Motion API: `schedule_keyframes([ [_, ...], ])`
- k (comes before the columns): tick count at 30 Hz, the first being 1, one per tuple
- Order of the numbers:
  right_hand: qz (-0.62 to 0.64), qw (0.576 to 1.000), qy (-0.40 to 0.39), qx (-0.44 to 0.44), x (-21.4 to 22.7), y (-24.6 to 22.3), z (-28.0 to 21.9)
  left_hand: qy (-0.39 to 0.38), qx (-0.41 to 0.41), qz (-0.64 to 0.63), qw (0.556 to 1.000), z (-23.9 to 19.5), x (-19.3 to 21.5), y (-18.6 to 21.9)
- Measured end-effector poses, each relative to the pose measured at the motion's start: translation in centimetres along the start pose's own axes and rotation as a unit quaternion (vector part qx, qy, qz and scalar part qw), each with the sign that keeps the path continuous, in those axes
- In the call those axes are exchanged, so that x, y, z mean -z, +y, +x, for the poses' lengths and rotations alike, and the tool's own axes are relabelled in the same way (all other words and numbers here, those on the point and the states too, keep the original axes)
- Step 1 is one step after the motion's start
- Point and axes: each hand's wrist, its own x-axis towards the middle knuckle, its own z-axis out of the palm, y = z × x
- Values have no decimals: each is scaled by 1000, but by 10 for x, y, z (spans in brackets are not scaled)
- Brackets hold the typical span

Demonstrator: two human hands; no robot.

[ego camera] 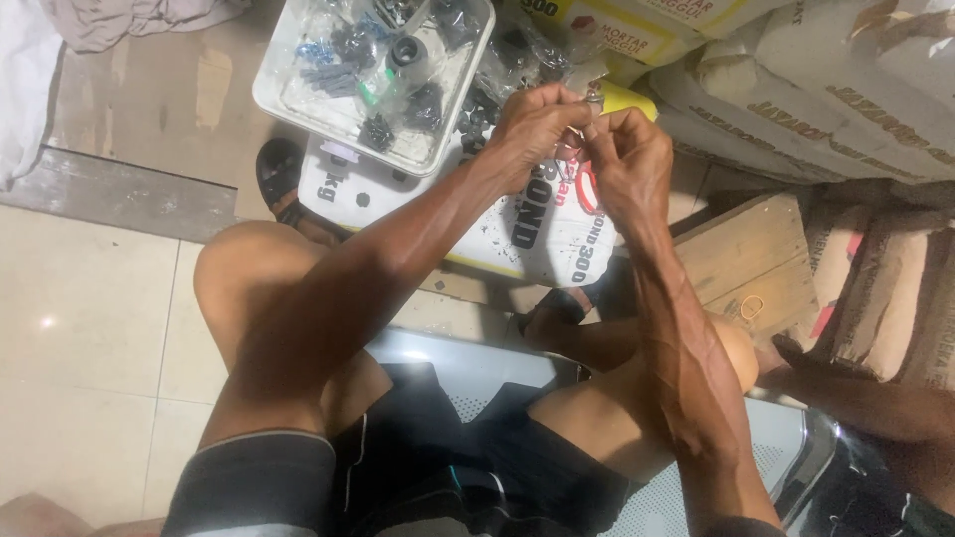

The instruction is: The person sits on a low stool and sorts small hardware items from a plastic bag into a white container. They use both hands to pick up individual pieces and place them into the container, occasionally adjusting the bag.

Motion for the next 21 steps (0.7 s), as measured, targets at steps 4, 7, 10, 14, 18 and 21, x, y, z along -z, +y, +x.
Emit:
schedule_keyframes([
  [4,-55,996,50,43,-8,4,-4,-11,6,3,1000,4,1,-17],
  [7,2,998,7,63,-5,-1,-2,3,-25,-6,1000,8,3,-25],
  [10,-32,999,-19,39,1,9,7,30,-50,88,994,8,6,-21],
  [14,-88,993,-49,56,12,4,12,57,-299,241,922,37,18,-45],
  [18,-58,995,-76,7,6,-11,12,-33,-328,382,863,7,11,-29],
  [21,-32,994,-97,-39,5,-19,13,-22,-343,433,833,17,16,-36],
])
